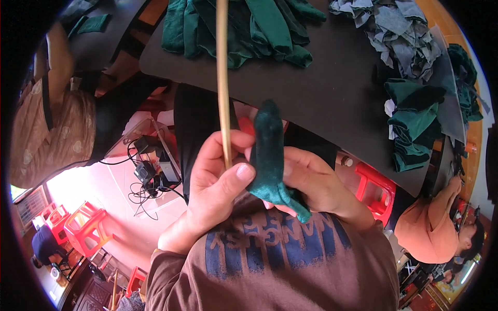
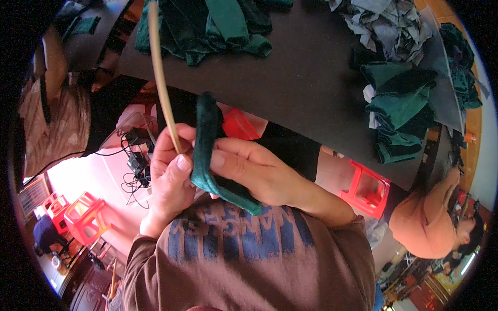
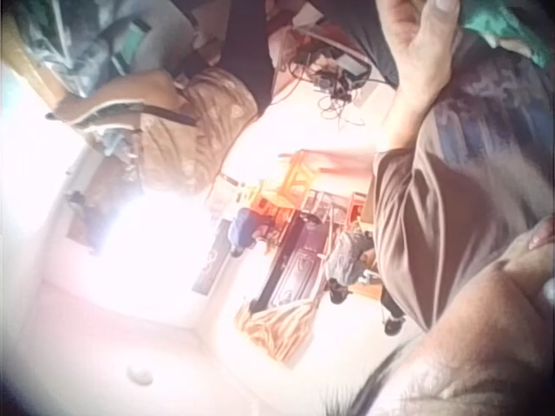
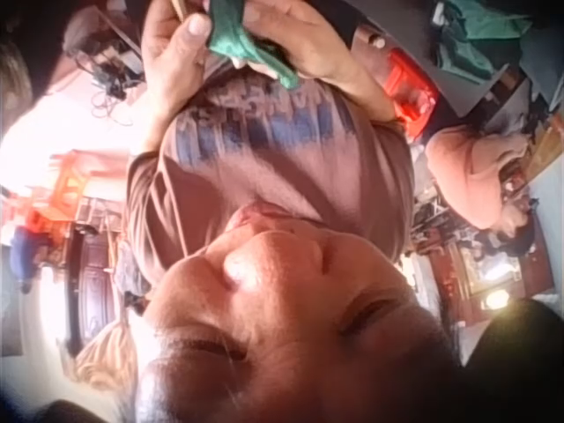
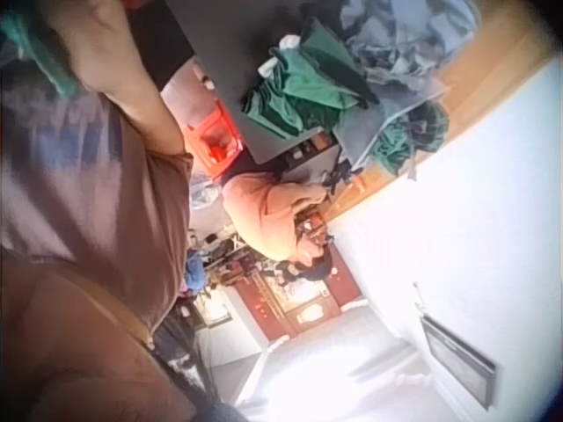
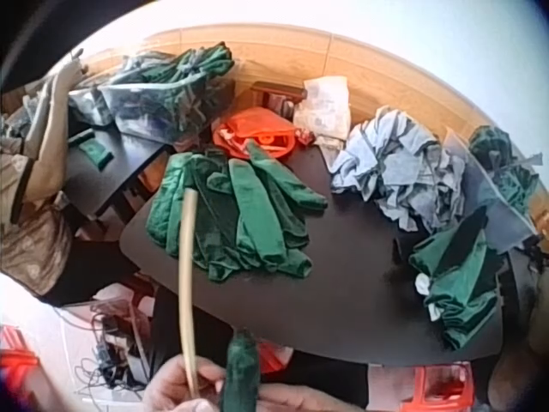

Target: Turning green fabric pieces inside out using a wooden stick.

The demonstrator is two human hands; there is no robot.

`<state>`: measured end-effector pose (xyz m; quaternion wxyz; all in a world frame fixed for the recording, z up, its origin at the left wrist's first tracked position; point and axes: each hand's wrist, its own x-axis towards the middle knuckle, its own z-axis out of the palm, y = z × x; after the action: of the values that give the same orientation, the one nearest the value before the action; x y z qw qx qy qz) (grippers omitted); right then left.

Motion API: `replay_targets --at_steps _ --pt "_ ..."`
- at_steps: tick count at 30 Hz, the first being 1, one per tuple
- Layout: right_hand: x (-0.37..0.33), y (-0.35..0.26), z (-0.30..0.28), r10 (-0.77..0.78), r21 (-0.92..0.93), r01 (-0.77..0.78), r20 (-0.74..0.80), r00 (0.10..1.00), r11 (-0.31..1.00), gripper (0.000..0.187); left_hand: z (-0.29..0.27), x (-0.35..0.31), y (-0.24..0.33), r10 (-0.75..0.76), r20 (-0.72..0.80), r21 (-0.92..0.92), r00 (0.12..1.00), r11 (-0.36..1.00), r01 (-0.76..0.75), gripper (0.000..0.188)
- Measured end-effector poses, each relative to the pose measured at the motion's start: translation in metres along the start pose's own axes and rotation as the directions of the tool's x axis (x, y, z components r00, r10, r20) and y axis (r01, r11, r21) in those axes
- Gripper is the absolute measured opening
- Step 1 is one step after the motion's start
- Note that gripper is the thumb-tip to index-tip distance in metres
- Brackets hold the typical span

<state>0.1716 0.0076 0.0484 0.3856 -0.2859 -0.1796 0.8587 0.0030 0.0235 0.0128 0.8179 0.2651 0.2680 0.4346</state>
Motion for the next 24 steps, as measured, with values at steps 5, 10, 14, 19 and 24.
replay_targets --at_steps 5,10,14,19,24 --pt "-0.002 -0.001 -0.006 0.062 -0.044 -0.06 0.044 0.997 0.997 0.026 0.002 -0.002 0.002 0.076 -0.094 0.019 0.993 0.997 -0.075 0.028" --pt "0.005 0.008 -0.016 -0.374 -0.621 0.419 0.21 0.903 0.662 0.013 0.002 -0.001 0.003 0.11 -0.184 0.024 0.977 0.994 -0.108 0.025" --pt "0.003 0.006 -0.018 -0.371 -0.664 0.395 0.186 0.91 0.635 0.006 -0.003 -0.003 0.002 0.082 -0.173 0.062 0.982 0.995 -0.072 0.026" --pt "0.007 0.01 -0.021 -0.524 -0.681 0.444 0.102 0.845 0.583 0.006 -0.005 -0.005 -0.001 0.295 -0.128 0.31 0.947 0.919 -0.245 0.026" --pt "0.002 0.017 -0.016 -0.455 -0.445 0.36 -0.128 0.881 0.82 0.004 -0.007 -0.006 -0.007 0.418 0.137 0.527 0.898 0.737 -0.424 0.025"
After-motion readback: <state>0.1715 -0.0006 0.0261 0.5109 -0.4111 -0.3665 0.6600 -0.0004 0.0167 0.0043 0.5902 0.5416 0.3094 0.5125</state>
